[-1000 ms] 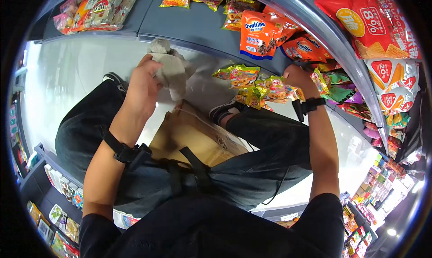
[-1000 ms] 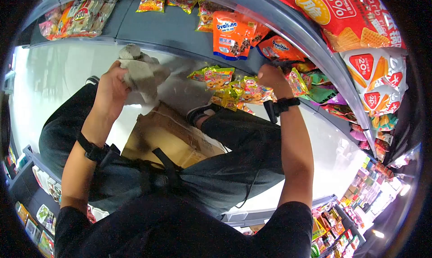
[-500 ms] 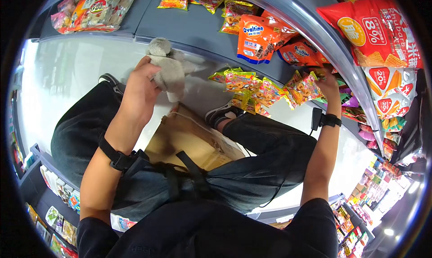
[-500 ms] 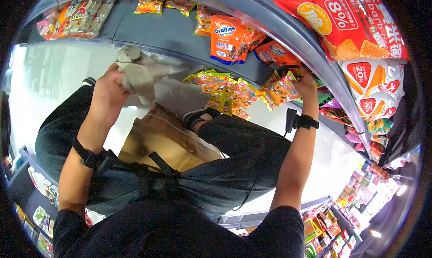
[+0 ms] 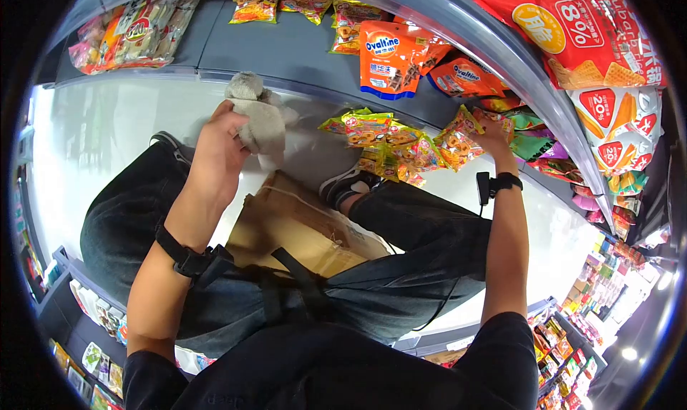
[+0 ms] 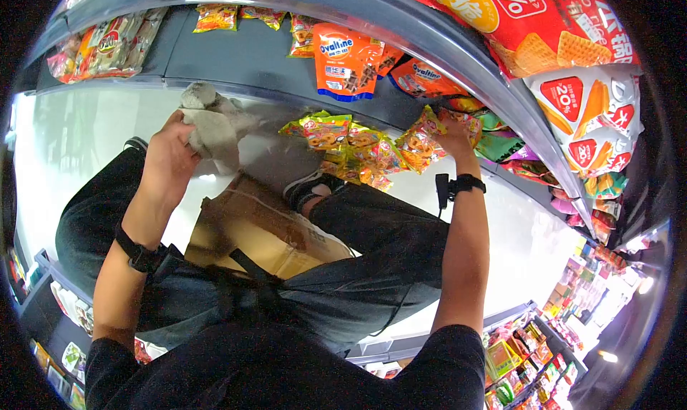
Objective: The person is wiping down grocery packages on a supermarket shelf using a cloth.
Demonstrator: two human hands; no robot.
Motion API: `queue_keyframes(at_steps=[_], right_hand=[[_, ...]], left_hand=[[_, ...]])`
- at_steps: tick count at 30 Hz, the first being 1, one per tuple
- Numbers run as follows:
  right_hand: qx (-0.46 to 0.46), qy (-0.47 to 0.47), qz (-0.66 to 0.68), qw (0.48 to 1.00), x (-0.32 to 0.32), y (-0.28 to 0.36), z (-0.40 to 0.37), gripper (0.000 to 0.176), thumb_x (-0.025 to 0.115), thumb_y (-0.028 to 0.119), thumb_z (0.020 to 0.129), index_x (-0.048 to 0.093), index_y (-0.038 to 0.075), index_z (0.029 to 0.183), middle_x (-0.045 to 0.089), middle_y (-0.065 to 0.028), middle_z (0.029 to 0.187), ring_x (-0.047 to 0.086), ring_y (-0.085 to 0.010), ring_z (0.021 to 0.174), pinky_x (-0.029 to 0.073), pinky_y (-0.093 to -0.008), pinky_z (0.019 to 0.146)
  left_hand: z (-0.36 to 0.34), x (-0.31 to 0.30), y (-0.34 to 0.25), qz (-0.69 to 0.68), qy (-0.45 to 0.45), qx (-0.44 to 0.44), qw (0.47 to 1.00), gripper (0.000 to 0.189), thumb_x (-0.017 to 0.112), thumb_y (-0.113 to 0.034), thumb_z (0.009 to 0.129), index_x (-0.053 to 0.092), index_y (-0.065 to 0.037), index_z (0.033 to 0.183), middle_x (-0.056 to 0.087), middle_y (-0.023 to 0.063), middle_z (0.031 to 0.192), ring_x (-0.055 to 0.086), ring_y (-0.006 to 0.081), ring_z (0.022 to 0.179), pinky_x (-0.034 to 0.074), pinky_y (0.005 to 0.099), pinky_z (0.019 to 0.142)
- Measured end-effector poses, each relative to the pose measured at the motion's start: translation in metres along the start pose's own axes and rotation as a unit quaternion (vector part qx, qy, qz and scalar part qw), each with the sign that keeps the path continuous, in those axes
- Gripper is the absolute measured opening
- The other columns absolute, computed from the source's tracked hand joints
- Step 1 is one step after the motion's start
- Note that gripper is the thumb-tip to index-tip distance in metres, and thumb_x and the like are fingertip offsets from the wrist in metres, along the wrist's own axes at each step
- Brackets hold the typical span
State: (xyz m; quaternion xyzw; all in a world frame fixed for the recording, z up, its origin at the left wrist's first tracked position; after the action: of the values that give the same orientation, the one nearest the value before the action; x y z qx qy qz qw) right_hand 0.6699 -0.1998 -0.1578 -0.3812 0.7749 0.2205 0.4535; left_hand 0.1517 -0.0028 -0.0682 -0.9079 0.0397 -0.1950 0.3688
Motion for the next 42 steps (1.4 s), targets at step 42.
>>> queue_keyframes(at_steps=[42], right_hand=[[-0.072,-0.085,0.059,0.992,-0.010,0.032,0.002,0.037,0.075,0.019,0.074,0.069,0.002,0.106,0.069,-0.0220,0.100,0.066,-0.0383,0.095,0.052,-0.0430,0.082]], left_hand=[[0.003,0.009,0.001,0.009,-0.021,-0.001,1.000,0.055,0.050,-0.019,0.086,0.043,-0.004,0.138,0.055,0.0104,0.128,0.053,0.0244,0.115,0.038,0.0386,0.101]])
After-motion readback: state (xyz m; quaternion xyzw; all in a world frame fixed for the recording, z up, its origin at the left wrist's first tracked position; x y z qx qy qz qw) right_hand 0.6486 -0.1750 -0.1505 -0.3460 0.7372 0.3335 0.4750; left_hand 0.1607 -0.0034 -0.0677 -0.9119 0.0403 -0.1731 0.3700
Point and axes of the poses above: each hand's wrist, its own z-axis towards the middle knuckle, its own x-axis out of the palm, y = z × x, the point moved 3 cm from there along z, towards the middle knuckle
